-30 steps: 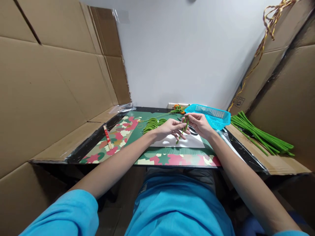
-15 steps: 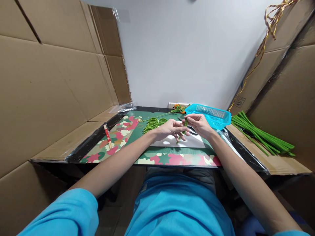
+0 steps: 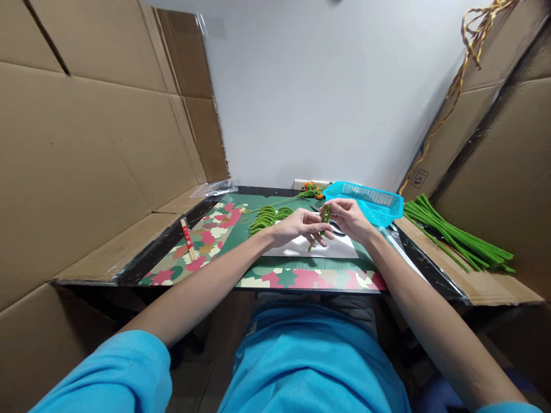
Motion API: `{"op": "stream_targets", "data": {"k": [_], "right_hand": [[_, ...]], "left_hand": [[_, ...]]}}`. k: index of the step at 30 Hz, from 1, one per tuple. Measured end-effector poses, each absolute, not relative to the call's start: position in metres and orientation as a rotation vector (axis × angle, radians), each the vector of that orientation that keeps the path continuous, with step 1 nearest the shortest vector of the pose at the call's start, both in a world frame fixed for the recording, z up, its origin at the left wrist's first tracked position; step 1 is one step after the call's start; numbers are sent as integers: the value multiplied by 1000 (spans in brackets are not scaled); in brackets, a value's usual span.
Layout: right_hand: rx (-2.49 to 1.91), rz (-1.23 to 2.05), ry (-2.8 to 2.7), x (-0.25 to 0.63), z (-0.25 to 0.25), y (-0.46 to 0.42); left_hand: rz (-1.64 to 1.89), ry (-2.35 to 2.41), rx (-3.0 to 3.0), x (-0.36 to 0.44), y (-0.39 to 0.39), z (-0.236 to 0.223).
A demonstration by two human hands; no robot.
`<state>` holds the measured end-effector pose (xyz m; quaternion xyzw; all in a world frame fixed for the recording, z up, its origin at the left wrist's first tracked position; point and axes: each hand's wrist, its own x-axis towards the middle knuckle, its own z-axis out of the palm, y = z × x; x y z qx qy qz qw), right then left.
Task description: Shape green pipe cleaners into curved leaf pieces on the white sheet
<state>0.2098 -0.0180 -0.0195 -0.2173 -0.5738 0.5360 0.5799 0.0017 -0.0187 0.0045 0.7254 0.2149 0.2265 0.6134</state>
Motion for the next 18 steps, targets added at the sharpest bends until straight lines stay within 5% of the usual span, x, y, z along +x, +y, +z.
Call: {"op": "stream_targets", "data": {"k": [18], "right_hand": [[-532, 1226, -1339, 209, -23, -16]], "left_hand": [[484, 464, 1667, 4, -23, 5]]}}
